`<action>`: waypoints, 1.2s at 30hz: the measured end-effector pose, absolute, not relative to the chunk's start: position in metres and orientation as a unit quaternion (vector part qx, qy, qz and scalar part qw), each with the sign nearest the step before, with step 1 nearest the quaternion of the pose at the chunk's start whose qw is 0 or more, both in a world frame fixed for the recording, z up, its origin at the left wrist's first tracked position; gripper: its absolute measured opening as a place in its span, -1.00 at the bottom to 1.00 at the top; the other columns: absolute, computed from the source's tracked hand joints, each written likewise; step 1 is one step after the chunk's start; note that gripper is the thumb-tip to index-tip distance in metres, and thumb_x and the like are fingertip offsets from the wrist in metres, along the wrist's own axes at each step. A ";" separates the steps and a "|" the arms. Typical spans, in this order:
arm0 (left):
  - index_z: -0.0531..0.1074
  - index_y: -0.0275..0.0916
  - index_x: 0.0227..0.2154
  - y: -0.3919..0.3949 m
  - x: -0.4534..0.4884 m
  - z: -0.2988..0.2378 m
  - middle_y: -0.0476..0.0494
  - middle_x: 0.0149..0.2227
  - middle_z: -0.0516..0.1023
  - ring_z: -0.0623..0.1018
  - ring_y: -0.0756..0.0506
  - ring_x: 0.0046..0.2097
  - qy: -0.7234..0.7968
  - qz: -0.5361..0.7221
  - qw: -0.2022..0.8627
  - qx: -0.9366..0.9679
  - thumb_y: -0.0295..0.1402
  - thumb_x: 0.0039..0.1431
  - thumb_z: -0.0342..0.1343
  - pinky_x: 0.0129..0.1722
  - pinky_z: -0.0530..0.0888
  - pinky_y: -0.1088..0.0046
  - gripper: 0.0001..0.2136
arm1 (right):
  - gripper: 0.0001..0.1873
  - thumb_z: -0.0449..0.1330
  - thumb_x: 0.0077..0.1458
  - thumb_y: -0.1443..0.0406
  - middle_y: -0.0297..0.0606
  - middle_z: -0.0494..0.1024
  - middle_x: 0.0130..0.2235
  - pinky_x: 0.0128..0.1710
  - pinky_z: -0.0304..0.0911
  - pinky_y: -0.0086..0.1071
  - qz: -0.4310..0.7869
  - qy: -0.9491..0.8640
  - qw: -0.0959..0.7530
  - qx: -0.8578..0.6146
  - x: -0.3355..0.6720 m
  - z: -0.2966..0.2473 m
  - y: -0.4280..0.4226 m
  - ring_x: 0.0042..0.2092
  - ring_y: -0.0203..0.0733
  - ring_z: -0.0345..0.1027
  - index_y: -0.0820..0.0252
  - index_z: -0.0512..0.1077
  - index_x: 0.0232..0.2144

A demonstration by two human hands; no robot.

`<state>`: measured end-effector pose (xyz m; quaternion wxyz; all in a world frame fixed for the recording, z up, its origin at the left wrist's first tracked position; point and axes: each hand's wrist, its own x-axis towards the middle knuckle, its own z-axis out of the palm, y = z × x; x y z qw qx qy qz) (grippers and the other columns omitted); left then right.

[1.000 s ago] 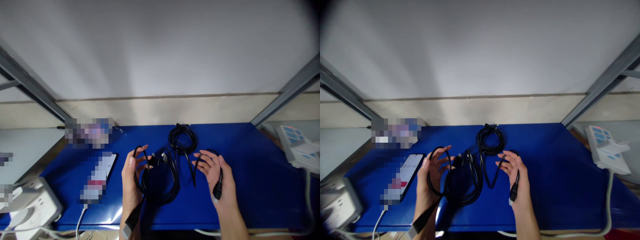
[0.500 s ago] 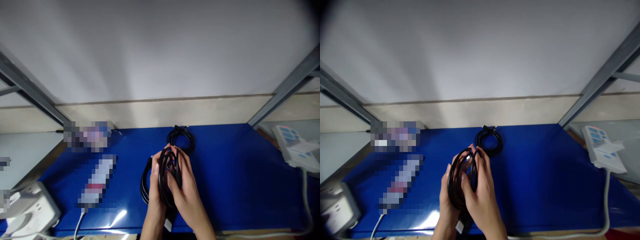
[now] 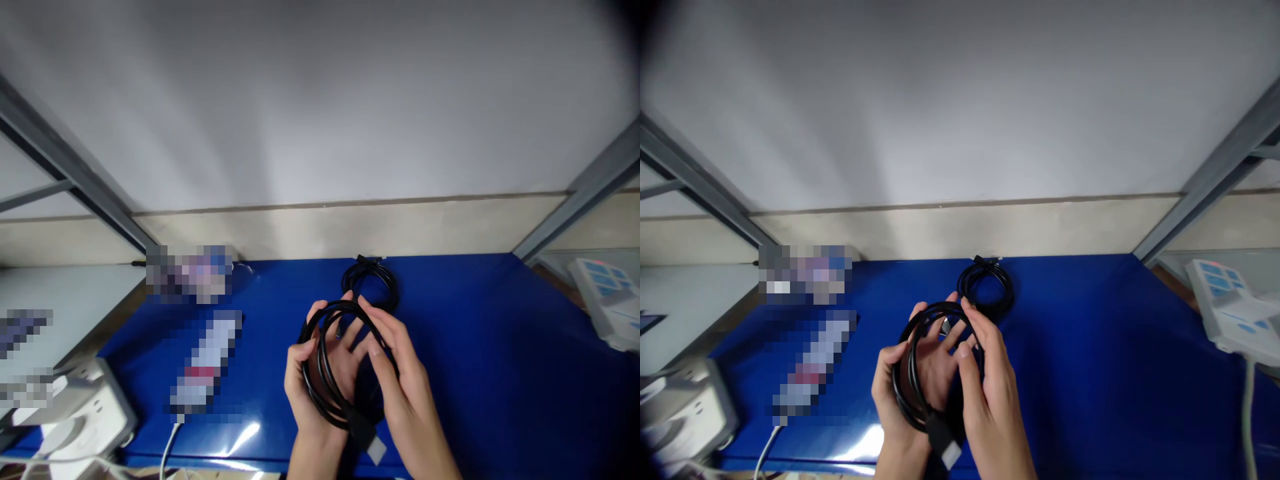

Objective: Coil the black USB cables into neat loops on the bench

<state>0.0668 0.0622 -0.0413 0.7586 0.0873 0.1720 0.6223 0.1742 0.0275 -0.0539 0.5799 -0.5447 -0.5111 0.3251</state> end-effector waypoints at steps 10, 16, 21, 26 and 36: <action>0.72 -0.11 -0.13 0.075 0.064 -0.052 -0.28 0.17 0.69 0.54 -0.51 0.33 0.166 0.664 0.727 0.056 -0.20 0.13 0.23 0.40 0.33 -0.25 -0.71 | -0.49 0.15 0.44 0.00 -0.16 0.49 0.38 0.18 0.53 -0.06 0.371 -0.390 0.629 -0.561 0.161 -0.066 0.033 0.31 0.08 0.46 -0.08 0.48 0.33; 0.62 -0.13 0.07 0.075 0.062 -0.061 -0.21 0.14 0.71 0.60 -0.36 0.28 0.232 0.659 0.697 0.161 -0.17 0.36 0.13 0.47 0.27 -0.05 -0.67 | -0.39 0.34 0.27 -0.02 -0.29 0.60 -0.25 -0.58 0.28 -0.43 0.455 -0.268 0.640 -0.559 0.165 -0.058 0.036 -0.54 -0.35 0.28 0.04 0.51 0.27; 0.53 -0.24 0.21 0.076 0.058 -0.055 -0.41 0.21 0.66 0.69 -0.43 0.15 0.297 0.608 0.711 0.191 -0.02 0.44 0.09 0.32 0.42 -0.09 -0.52 | -0.49 0.53 0.05 0.16 -0.47 0.34 -0.42 -0.56 0.12 -0.53 0.532 -0.101 0.721 -0.432 0.167 -0.041 0.038 -0.52 -0.44 0.09 0.12 0.62 0.05; 0.61 -0.32 0.10 0.077 0.056 -0.059 -0.40 -0.01 0.75 0.70 -0.36 0.02 0.372 0.527 0.708 0.286 0.02 0.46 0.07 0.15 0.50 0.08 -0.50 | -0.77 0.49 0.11 0.26 -0.46 0.26 -0.38 -0.47 0.25 -0.53 0.461 -0.048 0.801 -0.378 0.170 -0.040 0.036 -0.46 -0.40 0.02 0.08 0.59 -0.19; 0.61 -0.24 0.11 0.068 0.062 -0.058 -0.38 0.02 0.72 0.65 -0.37 0.15 0.257 0.465 0.808 0.257 0.00 0.40 0.21 0.21 0.49 0.07 -0.55 | -0.75 0.36 0.31 0.16 -0.37 0.37 -0.20 -0.09 0.45 -0.30 0.312 -0.042 0.845 -0.432 0.161 -0.055 0.039 -0.24 -0.23 0.30 -0.06 0.54 0.02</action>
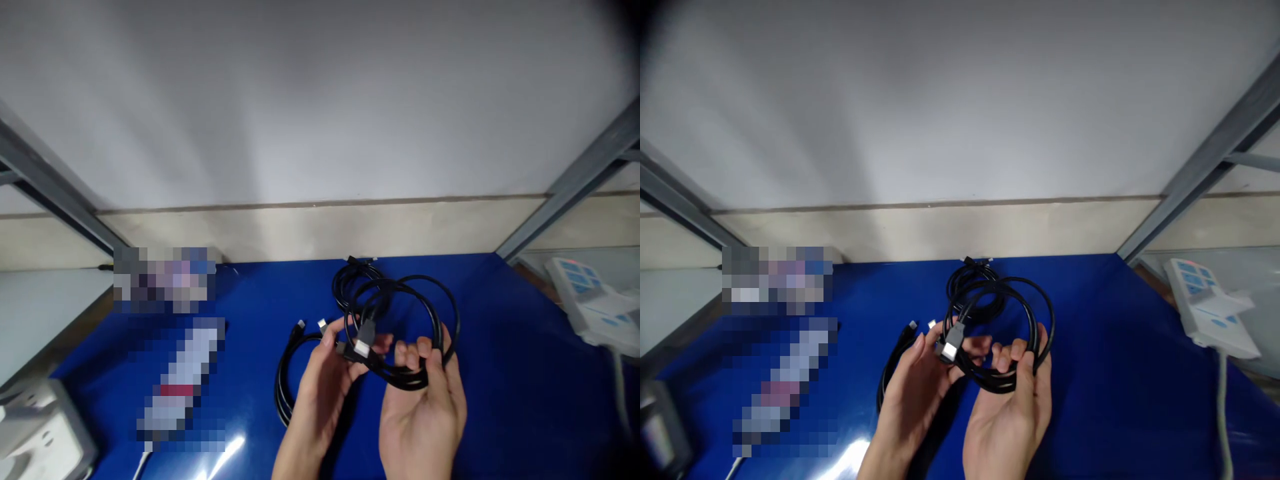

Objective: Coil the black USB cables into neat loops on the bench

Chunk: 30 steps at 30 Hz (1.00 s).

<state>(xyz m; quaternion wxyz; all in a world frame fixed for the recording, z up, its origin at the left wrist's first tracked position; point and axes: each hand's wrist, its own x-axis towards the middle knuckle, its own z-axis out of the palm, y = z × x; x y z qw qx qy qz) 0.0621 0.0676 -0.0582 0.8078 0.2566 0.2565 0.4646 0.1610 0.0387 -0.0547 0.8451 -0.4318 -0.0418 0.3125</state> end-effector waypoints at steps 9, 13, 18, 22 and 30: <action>0.15 -0.04 0.50 0.061 0.079 -0.050 -0.01 -0.34 0.61 0.72 -0.21 -0.14 0.287 0.594 0.705 0.262 -0.28 0.25 0.44 0.12 0.54 0.15 -0.15 | -0.56 0.26 0.38 0.11 -0.29 0.48 -0.14 -0.01 0.48 -0.10 0.364 -0.098 0.808 -0.453 0.142 -0.074 0.040 -0.09 -0.06 0.50 -0.11 0.43 0.25; 0.36 -0.03 0.33 0.070 0.062 -0.047 0.13 -0.41 0.49 0.41 0.10 -0.59 0.293 0.610 0.697 0.238 -0.31 0.26 0.43 -0.42 0.48 0.50 -0.38 | -0.59 0.33 0.26 0.13 -0.35 0.52 -0.21 -0.06 0.49 -0.11 0.502 -0.087 0.761 -0.402 0.149 -0.084 0.044 -0.23 -0.13 0.48 -0.06 0.51 0.14; 0.46 -0.20 -0.17 0.083 0.036 -0.047 0.18 -0.51 0.29 0.15 0.18 -0.67 0.251 0.572 0.764 0.164 -0.21 0.40 0.31 -0.64 0.22 0.67 -0.80 | -0.61 0.37 0.22 -0.03 -0.37 0.52 -0.26 -0.38 0.36 -0.33 0.558 -0.048 0.731 -0.389 0.155 -0.064 0.048 -0.42 -0.28 0.27 0.01 0.57 -0.02; 0.27 -0.24 -0.45 0.087 0.027 -0.054 0.18 -0.54 0.20 0.08 0.21 -0.68 0.225 0.548 0.801 0.085 -0.28 0.52 0.16 -0.69 0.17 0.70 -0.64 | -0.49 0.40 0.18 -0.17 -0.53 0.24 -0.50 -0.53 0.16 -0.45 0.616 -0.074 0.708 -0.336 0.156 -0.051 0.047 -0.56 -0.40 -0.08 0.11 0.48 -0.37; 0.55 -0.26 0.12 0.082 0.017 -0.060 0.11 -0.49 0.33 0.14 0.16 -0.68 0.187 0.555 0.800 0.132 -0.34 0.42 0.14 -0.68 0.22 0.68 -0.71 | -0.51 0.46 0.07 -0.12 -0.58 0.03 -0.62 -0.54 0.20 -0.43 0.634 -0.051 0.670 -0.383 0.162 -0.054 0.046 -0.57 -0.36 -0.10 0.14 0.49 -0.41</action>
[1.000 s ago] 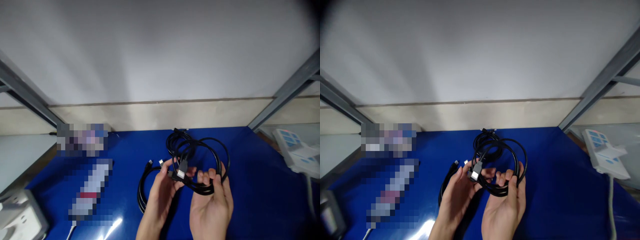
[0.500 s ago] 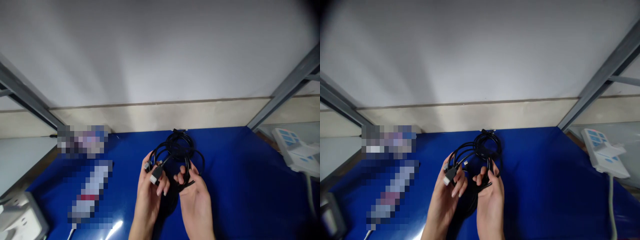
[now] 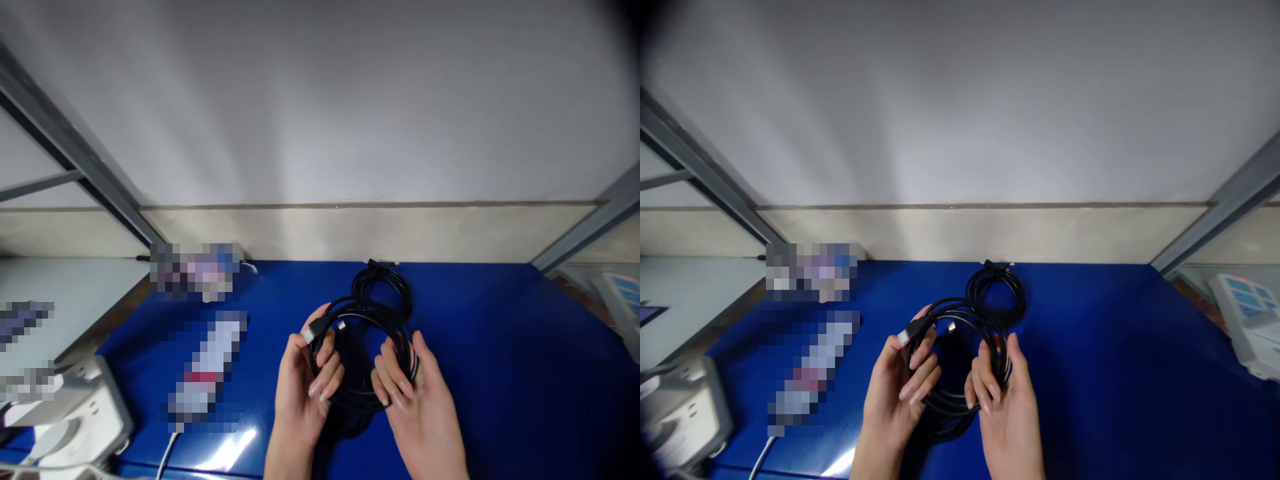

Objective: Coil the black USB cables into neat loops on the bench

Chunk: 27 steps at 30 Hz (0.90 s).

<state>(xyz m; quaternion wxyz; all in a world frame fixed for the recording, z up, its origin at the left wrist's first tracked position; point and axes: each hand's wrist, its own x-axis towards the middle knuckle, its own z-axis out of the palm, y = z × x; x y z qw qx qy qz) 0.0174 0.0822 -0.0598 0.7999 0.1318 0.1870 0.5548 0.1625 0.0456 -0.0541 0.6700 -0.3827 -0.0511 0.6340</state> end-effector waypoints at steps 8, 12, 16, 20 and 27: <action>0.60 -0.22 -0.08 0.085 0.015 -0.060 0.16 -0.53 0.23 0.03 0.19 -0.68 0.190 0.527 0.818 0.131 -0.34 0.42 0.24 -0.68 0.15 0.72 -0.88 | -0.47 0.39 0.22 -0.06 -0.55 0.19 -0.56 -0.57 0.11 -0.47 0.584 -0.112 0.681 -0.427 0.164 -0.051 0.047 -0.57 -0.38 -0.14 0.09 0.60 0.10; 0.57 -0.20 0.03 0.081 0.018 -0.059 0.16 -0.53 0.23 0.02 0.19 -0.67 0.205 0.534 0.809 0.135 -0.34 0.46 0.20 -0.67 0.15 0.73 -0.83 | -0.44 0.43 0.19 -0.06 -0.56 0.18 -0.60 -0.46 0.31 -0.42 0.536 -0.147 0.694 -0.458 0.164 -0.056 0.048 -0.56 -0.37 0.03 0.18 0.65 0.08; 0.58 -0.27 -0.15 0.079 0.021 -0.059 0.14 -0.54 0.25 0.02 0.19 -0.66 0.179 0.522 0.826 0.111 -0.35 0.42 0.22 -0.67 0.15 0.72 -0.89 | -0.43 0.41 0.21 -0.10 -0.39 0.50 -0.43 -0.40 0.39 -0.39 0.447 -0.180 0.712 -0.511 0.162 -0.065 0.046 -0.50 -0.35 0.25 0.17 0.65 0.06; 0.53 -0.31 -0.27 0.082 0.023 -0.059 0.14 -0.56 0.24 -0.03 0.20 -0.67 0.160 0.508 0.841 0.093 -0.38 0.43 0.18 -0.69 0.13 0.71 -0.86 | -0.37 0.32 0.31 -0.13 -0.36 0.57 -0.38 -0.53 0.30 -0.43 0.388 -0.224 0.711 -0.542 0.159 -0.070 0.044 -0.61 -0.43 0.19 0.11 0.57 0.23; 0.58 -0.26 -0.04 0.081 0.023 -0.056 0.16 -0.58 0.26 0.10 0.18 -0.71 0.211 0.504 0.832 0.098 -0.37 0.45 0.19 -0.70 0.18 0.69 -0.86 | -0.44 0.30 0.31 -0.16 -0.49 0.38 -0.56 -0.56 0.29 -0.45 0.400 -0.234 0.697 -0.546 0.165 -0.074 0.046 -0.64 -0.40 0.18 0.20 0.62 0.00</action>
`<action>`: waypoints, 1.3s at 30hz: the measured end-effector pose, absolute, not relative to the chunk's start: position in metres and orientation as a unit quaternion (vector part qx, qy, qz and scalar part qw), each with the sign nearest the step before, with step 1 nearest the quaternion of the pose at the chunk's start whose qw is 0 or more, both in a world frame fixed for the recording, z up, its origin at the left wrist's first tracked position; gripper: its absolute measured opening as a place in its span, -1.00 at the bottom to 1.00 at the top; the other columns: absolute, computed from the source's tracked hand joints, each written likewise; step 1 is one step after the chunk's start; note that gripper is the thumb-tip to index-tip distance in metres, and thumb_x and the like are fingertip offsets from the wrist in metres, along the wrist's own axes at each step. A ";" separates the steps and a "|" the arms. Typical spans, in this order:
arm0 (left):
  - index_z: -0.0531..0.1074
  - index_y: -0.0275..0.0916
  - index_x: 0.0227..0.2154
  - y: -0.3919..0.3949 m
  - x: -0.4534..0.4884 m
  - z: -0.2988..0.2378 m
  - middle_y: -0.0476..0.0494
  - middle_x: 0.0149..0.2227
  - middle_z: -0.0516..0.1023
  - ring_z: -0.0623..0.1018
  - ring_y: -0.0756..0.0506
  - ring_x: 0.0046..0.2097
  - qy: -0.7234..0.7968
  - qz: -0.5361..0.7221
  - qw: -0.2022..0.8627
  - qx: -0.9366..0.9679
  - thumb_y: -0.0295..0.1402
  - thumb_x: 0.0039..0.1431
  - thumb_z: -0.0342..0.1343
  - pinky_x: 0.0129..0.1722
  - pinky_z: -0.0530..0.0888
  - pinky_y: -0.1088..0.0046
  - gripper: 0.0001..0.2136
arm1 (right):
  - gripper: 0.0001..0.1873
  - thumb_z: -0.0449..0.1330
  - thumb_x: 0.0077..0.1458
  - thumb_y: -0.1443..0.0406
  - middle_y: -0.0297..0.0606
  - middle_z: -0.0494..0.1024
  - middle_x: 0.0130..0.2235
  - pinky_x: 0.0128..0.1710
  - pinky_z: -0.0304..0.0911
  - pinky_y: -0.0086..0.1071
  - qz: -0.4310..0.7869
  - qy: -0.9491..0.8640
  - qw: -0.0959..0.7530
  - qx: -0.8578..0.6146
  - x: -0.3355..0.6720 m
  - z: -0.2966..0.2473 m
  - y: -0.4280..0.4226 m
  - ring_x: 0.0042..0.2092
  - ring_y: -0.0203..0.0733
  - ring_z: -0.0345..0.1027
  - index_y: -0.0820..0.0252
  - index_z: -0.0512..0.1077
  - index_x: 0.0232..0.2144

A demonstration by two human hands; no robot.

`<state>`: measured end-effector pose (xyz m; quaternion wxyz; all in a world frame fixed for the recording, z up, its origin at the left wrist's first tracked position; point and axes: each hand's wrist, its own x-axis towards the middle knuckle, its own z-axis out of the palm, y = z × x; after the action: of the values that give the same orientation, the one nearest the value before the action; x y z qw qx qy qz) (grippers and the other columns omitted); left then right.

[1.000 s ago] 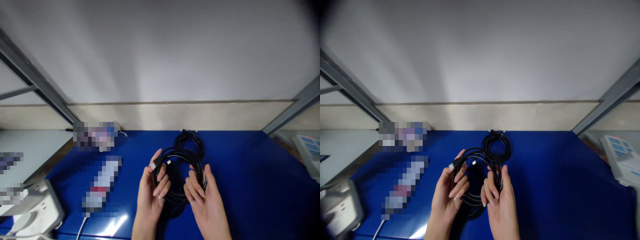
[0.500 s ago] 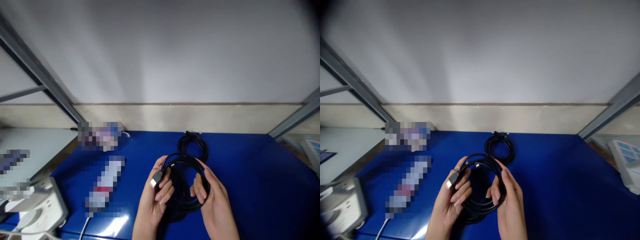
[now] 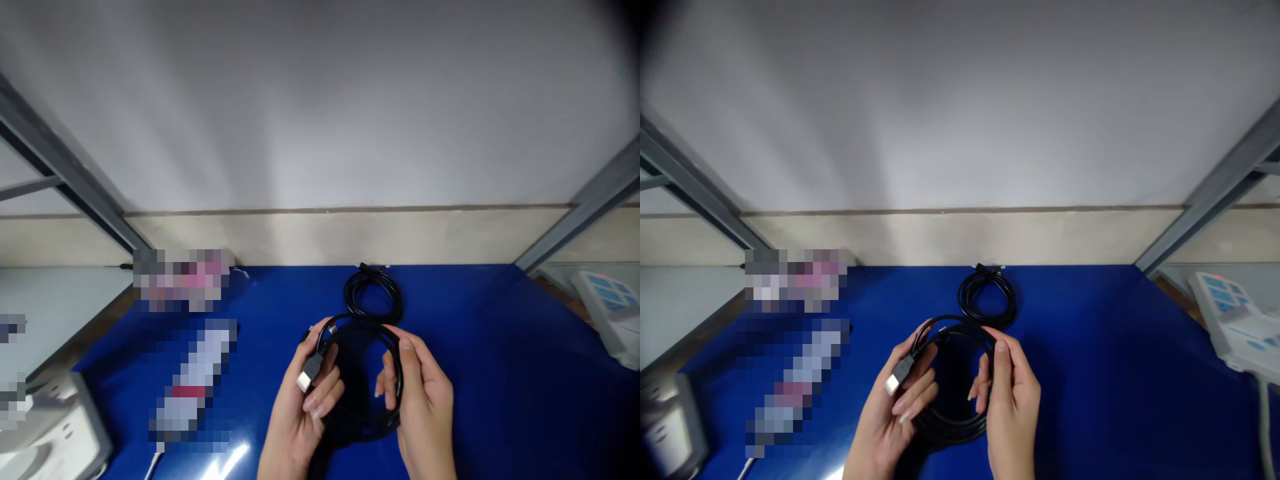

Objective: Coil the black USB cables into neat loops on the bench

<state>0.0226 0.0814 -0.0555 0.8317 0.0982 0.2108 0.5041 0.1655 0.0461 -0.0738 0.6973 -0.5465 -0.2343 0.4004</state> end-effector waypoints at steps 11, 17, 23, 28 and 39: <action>0.55 -0.33 -0.24 0.084 0.027 -0.050 0.16 -0.62 0.26 0.14 0.18 -0.74 0.289 0.539 0.791 0.001 -0.48 0.35 0.23 -0.78 0.15 0.70 -0.97 | -0.44 0.29 0.30 -0.16 -0.26 0.61 -0.32 -0.46 0.48 -0.36 0.383 -0.296 0.674 -0.558 0.166 -0.078 0.050 -0.54 -0.32 0.34 0.14 0.65 0.03; 0.54 -0.35 -0.15 0.084 0.024 -0.040 0.06 -0.57 0.37 0.24 0.12 -0.74 0.309 0.551 0.774 -0.051 -0.50 0.45 0.04 -0.79 0.18 0.66 -0.84 | -0.52 0.25 0.37 -0.07 -0.32 0.54 -0.41 -0.34 0.47 -0.40 0.326 -0.390 0.634 -0.583 0.168 -0.083 0.049 -0.43 -0.25 0.41 0.03 0.67 0.11; 0.60 -0.44 -0.12 0.087 0.020 -0.046 0.10 -0.63 0.22 0.23 0.11 -0.72 0.275 0.521 0.807 -0.037 -0.52 0.39 0.03 -0.73 0.20 0.64 -0.77 | -0.50 0.30 0.28 -0.13 -0.36 0.43 -0.57 -0.52 0.28 -0.42 0.328 -0.416 0.592 -0.607 0.179 -0.086 0.048 -0.53 -0.23 0.34 0.09 0.72 -0.03; 0.59 -0.48 -0.07 0.087 0.031 -0.050 -0.16 -0.42 0.52 0.40 0.03 -0.57 0.244 0.524 0.815 0.041 -0.40 0.39 0.05 -0.48 0.50 0.46 -0.72 | -0.39 0.28 0.30 -0.18 -0.52 0.28 -0.62 -0.49 0.29 -0.41 0.322 -0.234 0.688 -0.606 0.161 -0.082 0.050 -0.57 -0.29 0.23 0.20 0.60 0.05; 0.49 -0.26 0.04 0.079 0.062 -0.057 0.19 -0.55 0.30 -0.03 0.16 -0.66 0.370 0.534 0.731 0.209 0.09 0.24 0.38 -0.66 0.23 0.59 -0.45 | -0.39 0.29 0.28 -0.18 -0.47 0.41 -0.54 -0.34 0.45 -0.35 0.290 -0.183 0.720 -0.604 0.156 -0.101 0.058 -0.48 -0.26 0.36 0.23 0.58 -0.01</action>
<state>0.0618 0.0794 -0.0566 0.7307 0.2092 0.3703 0.5341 0.1559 0.0584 -0.1011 0.7196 -0.6037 -0.1826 0.2905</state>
